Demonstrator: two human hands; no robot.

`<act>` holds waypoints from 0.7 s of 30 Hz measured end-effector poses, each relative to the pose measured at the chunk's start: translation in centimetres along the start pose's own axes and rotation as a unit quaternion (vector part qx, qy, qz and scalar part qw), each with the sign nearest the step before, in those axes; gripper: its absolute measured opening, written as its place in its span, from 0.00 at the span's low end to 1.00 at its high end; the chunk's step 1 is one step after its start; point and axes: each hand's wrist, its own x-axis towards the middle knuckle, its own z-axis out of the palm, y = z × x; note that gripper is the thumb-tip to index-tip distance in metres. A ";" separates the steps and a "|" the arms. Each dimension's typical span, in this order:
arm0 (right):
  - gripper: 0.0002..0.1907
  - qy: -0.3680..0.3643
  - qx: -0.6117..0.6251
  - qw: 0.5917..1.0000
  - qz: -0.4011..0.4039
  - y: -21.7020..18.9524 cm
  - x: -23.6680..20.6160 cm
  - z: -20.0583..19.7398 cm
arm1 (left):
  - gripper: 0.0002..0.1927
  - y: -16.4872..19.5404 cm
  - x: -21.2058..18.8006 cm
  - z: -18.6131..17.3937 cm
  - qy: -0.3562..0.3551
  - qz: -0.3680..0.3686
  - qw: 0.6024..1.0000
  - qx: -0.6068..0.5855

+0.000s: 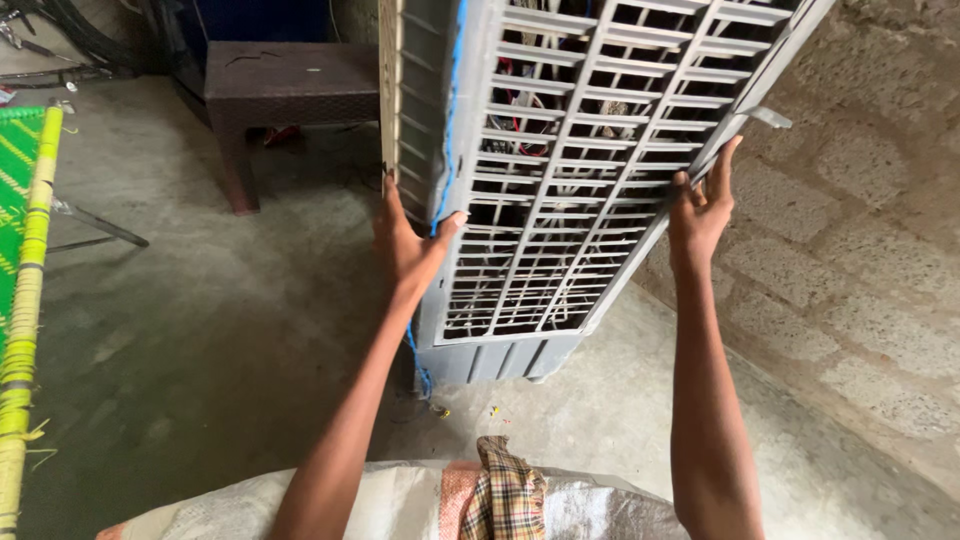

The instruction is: The person unties a blue cord on the side of an air cooler, removes the front grille panel and a side panel, and sets the grille aside. They reach into the interior, then reattach the side panel and front grille, pressing the clips to secure them and adjusting the panel edges.

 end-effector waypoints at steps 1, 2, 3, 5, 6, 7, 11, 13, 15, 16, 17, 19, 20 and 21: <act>0.42 -0.010 0.007 1.000 -0.003 0.2 0.2 -0.6 | 0.59 0.2 -0.5 0.4 0.001 0.005 1.000 0.021; 0.43 -0.021 0.015 1.000 -0.006 0.1 0.5 -1.1 | 0.59 0.4 -1.0 1.0 0.008 0.011 0.999 0.040; 0.43 -0.030 0.023 0.999 -0.009 0.0 0.6 -1.4 | 0.59 0.7 -1.4 1.6 0.014 0.018 0.998 0.059; 0.43 -0.021 0.034 0.998 0.045 -0.2 0.7 -2.2 | 0.58 1.3 -2.2 2.4 0.015 0.019 0.997 0.068; 0.43 -0.017 0.040 0.996 0.073 -0.3 0.7 -2.5 | 0.58 1.5 -2.6 2.6 0.011 0.013 0.998 0.060; 0.42 -0.019 0.051 0.996 0.073 -0.3 0.8 -2.6 | 0.57 1.7 -2.8 2.7 0.007 0.009 0.999 0.052; 0.43 -0.025 0.083 0.995 0.057 0.3 1.0 -2.8 | 0.57 2.1 -3.1 2.6 0.003 0.010 0.999 0.048; 0.43 -0.030 0.071 0.996 0.033 0.7 1.0 -2.8 | 0.57 2.1 -3.2 2.4 0.001 0.014 0.999 0.049; 0.42 -0.038 0.036 0.999 -0.001 0.9 1.0 -3.0 | 0.57 2.0 -3.3 2.3 -0.007 0.016 0.998 0.063; 0.42 -0.042 0.035 0.998 -0.010 0.8 1.0 -2.9 | 0.57 2.0 -3.3 2.3 -0.009 0.017 0.997 0.069; 0.42 -0.046 0.035 0.998 -0.022 0.7 0.9 -3.0 | 0.57 1.9 -3.3 2.3 -0.007 0.022 0.997 0.071; 0.42 -0.043 0.038 0.998 0.003 0.3 0.9 -2.7 | 0.57 1.9 -3.4 2.3 0.000 0.029 0.997 0.075; 0.42 -0.032 0.039 0.998 0.041 0.1 0.7 -2.7 | 0.57 1.8 -3.4 2.3 -0.002 0.026 0.997 0.075; 0.43 -0.020 0.040 0.996 0.080 0.0 0.6 -2.8 | 0.57 1.7 -3.4 2.3 -0.005 0.023 0.997 0.074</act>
